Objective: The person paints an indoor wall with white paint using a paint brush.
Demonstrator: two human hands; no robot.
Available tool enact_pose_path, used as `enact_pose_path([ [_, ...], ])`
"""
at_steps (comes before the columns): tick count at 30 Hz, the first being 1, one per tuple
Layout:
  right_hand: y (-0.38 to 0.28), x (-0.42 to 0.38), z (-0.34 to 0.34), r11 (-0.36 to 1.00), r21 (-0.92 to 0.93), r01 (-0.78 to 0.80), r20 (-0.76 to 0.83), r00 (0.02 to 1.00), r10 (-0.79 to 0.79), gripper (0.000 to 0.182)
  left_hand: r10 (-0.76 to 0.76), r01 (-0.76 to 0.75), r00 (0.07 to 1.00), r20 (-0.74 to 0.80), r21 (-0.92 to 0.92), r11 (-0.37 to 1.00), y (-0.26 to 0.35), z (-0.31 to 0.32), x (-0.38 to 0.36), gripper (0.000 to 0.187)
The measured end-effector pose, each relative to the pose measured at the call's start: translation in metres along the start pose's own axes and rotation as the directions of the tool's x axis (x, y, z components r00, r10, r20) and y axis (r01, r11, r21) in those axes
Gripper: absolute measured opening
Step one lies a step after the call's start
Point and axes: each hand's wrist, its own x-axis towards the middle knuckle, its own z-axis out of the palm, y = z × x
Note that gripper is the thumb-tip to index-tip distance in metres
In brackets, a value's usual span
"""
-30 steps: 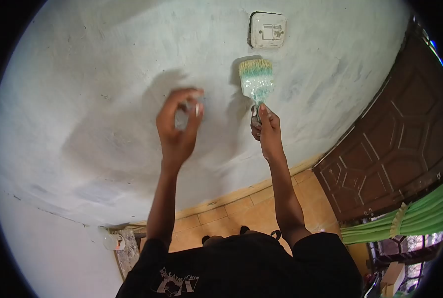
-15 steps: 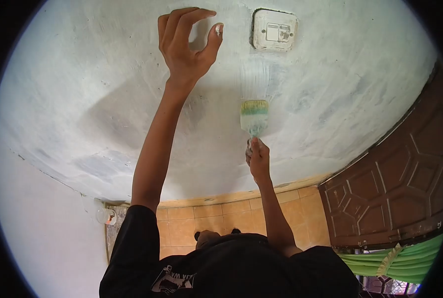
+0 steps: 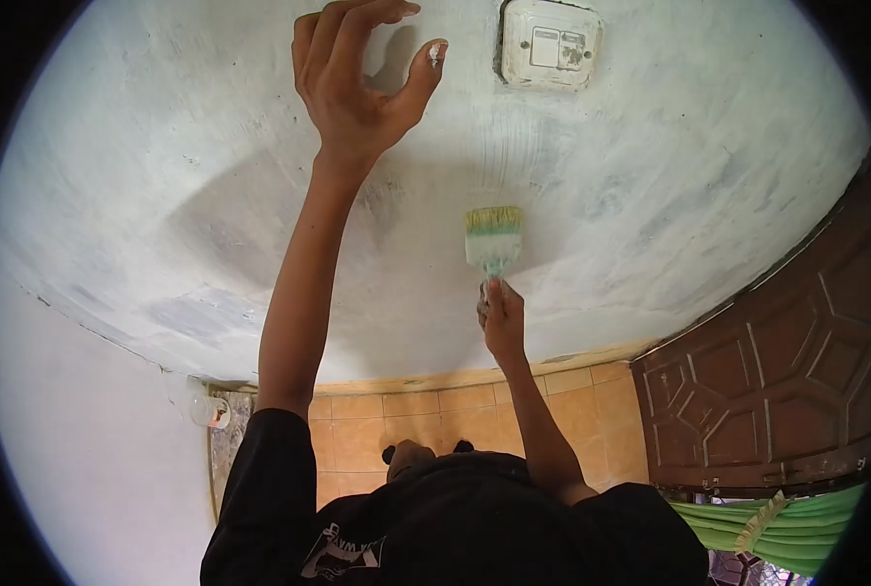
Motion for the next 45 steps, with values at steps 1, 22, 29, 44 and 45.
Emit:
enact_pose_path([
  [1,-0.004,0.001,0.002,1.0,0.022,-0.003,-0.006,1.0,0.004,0.044,-0.002,0.002,0.999,0.032,0.005,1.0,-0.001,-0.001,0.0,0.03],
  [22,-0.04,0.029,0.012,0.998,0.035,0.054,-0.017,0.998,-0.053,0.045,0.033,-0.031,0.999,-0.029,0.077,0.997,0.009,0.006,0.009,0.024],
  [29,0.049,-0.019,-0.019,0.991,-0.031,-0.128,-0.092,0.988,0.125,0.045,0.031,-0.03,0.999,-0.013,0.071,0.997,0.01,0.003,0.01,0.025],
  [44,0.067,-0.022,-0.029,0.994,-0.001,-0.11,-0.143,0.984,0.109,0.046,0.048,-0.045,0.998,-0.049,0.063,0.997,0.01,0.004,0.008,0.026],
  [45,0.061,-0.028,-0.028,0.99,-0.019,-0.142,-0.155,0.978,0.138,0.047,0.043,-0.039,0.998,-0.048,0.07,0.997,0.01,0.004,0.008,0.026],
])
